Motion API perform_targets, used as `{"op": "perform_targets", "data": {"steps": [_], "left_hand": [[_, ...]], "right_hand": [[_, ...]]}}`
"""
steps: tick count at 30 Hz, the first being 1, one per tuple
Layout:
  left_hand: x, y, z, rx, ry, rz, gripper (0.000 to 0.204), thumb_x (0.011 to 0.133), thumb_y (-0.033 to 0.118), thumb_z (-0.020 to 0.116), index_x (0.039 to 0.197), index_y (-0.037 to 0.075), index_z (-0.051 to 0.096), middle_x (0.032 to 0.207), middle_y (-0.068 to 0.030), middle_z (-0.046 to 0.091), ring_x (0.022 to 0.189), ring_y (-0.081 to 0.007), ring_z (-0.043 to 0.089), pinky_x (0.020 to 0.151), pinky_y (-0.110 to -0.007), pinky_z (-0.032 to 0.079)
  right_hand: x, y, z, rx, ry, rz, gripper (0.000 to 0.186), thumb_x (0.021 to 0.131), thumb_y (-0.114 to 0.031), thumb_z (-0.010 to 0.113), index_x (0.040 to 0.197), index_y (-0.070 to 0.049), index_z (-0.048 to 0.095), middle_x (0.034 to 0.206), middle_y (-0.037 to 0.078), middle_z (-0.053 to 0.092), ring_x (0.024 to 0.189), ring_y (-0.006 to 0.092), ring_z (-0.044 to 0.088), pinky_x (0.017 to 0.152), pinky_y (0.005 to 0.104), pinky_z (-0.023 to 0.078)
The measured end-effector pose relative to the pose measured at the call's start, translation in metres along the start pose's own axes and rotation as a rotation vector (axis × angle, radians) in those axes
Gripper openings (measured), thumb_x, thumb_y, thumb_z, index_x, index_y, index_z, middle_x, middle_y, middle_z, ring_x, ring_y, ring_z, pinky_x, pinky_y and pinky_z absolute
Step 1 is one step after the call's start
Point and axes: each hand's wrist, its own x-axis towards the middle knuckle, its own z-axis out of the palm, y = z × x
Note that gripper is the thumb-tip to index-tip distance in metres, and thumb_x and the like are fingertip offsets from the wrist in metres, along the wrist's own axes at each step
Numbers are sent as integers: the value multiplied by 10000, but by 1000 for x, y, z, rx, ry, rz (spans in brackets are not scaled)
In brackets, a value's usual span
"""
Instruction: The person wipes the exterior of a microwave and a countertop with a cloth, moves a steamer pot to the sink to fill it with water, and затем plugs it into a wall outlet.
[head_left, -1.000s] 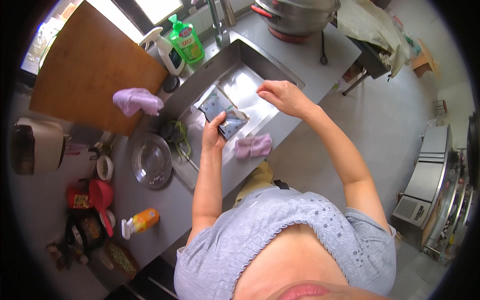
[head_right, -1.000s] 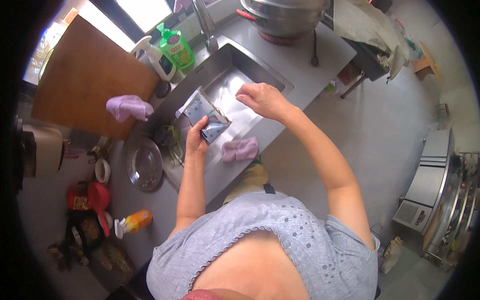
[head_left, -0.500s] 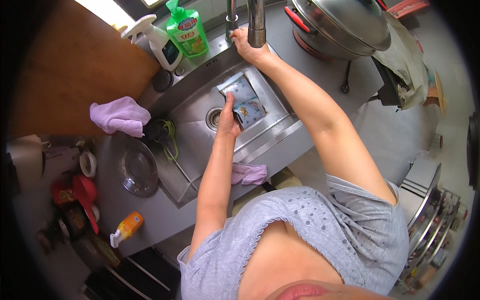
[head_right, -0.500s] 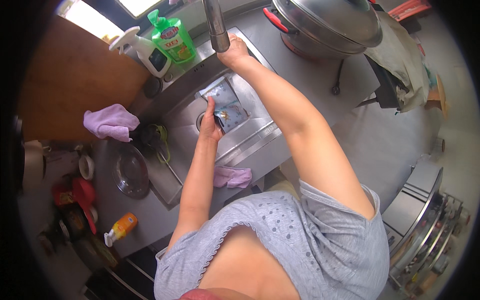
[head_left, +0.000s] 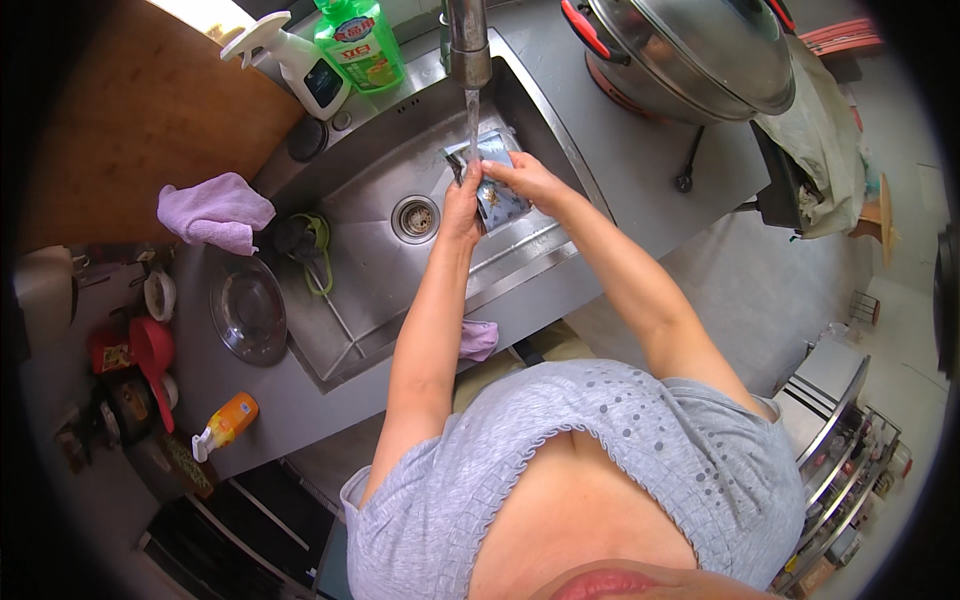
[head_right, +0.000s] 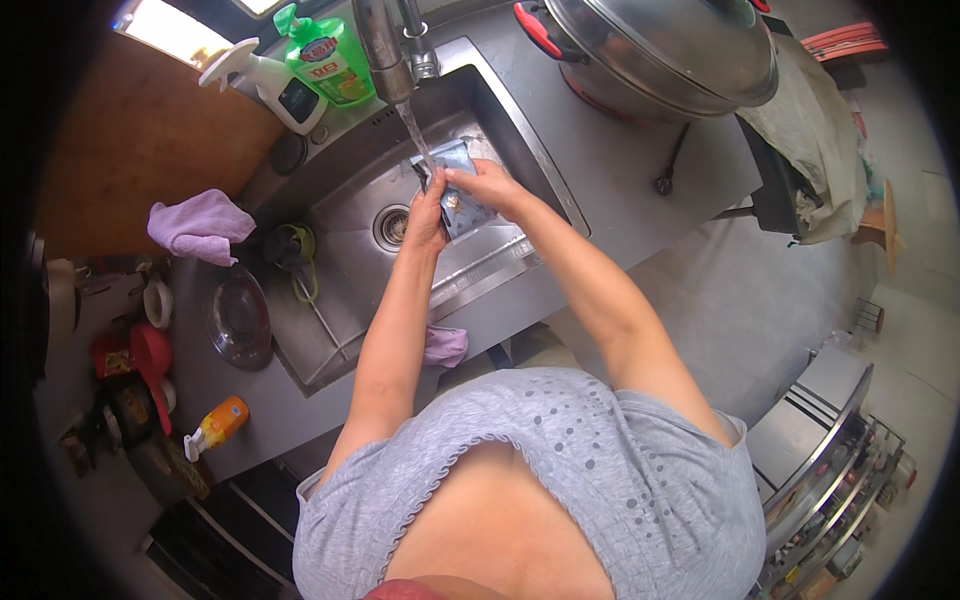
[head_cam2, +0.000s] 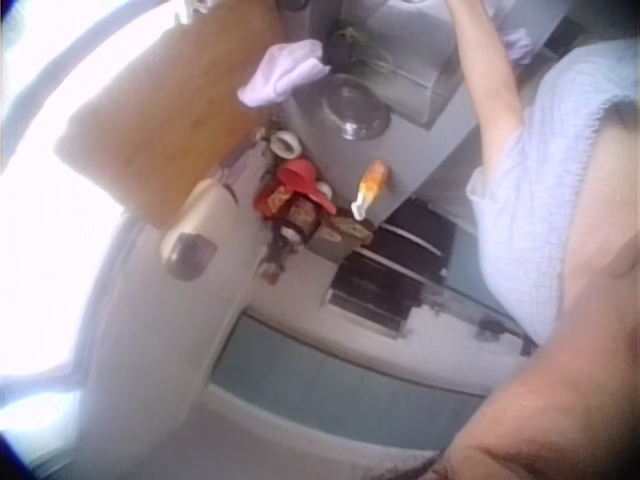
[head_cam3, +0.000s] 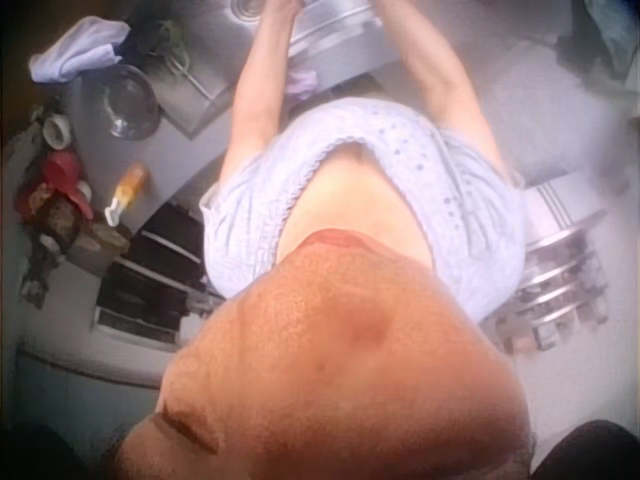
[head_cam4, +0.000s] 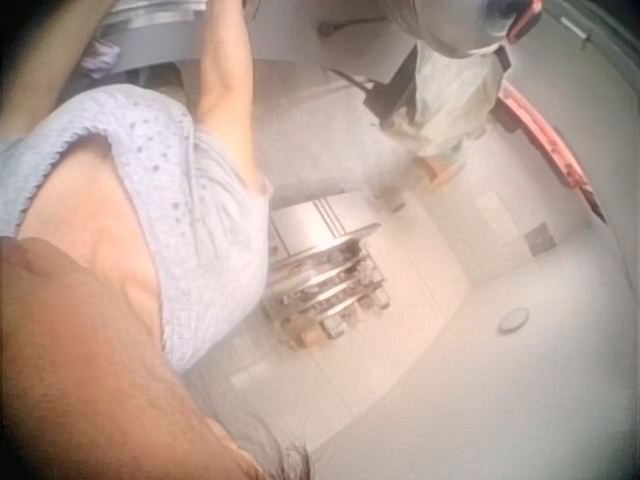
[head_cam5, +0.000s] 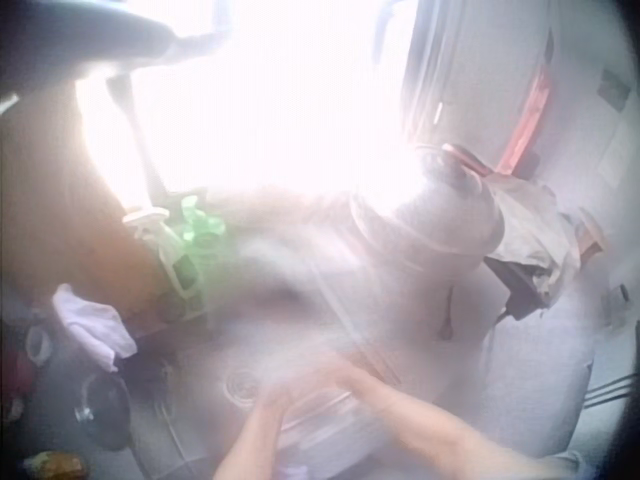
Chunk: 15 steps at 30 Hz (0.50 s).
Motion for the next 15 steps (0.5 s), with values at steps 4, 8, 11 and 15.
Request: {"op": "perform_targets", "data": {"steps": [4, 8, 11, 15], "left_hand": [[9, -10, -7, 437, 318, 201, 471, 911, 389, 629, 1134, -18, 545, 1015, -110, 623, 941, -174, 578, 834, -331, 477], [34, 0, -34, 360, 228, 193, 491, 909, 399, 628, 1111, -41, 546, 1032, -106, 602, 937, -144, 541, 858, -317, 437], [43, -6, -34, 301, 283, 156, 446, 926, 336, 614, 1142, -45, 532, 1032, -94, 604, 940, -148, 546, 861, -316, 437], [29, -11, -20, 298, 85, 242, 355, 943, 209, 574, 1209, -6, 481, 1064, -82, 602, 955, -153, 549, 871, -303, 434]], "right_hand": [[28, 41, 3, -342, 309, -253, 248, 898, -263, 621, 930, -20, 654, 772, 24, 656, 702, 106, 598, 634, 315, 481], [18, 29, 34, -964, 486, -348, 267, 890, -264, 605, 869, 0, 647, 683, 121, 658, 647, 161, 616, 606, 368, 469], [40, 47, 33, -645, 597, -306, 346, 913, -330, 573, 860, 4, 650, 663, 164, 631, 617, 184, 608, 604, 380, 462], [49, 37, 20, -212, 677, -17, 414, 945, -383, 526, 949, 5, 668, 767, 140, 642, 724, 154, 581, 682, 342, 472]]}}
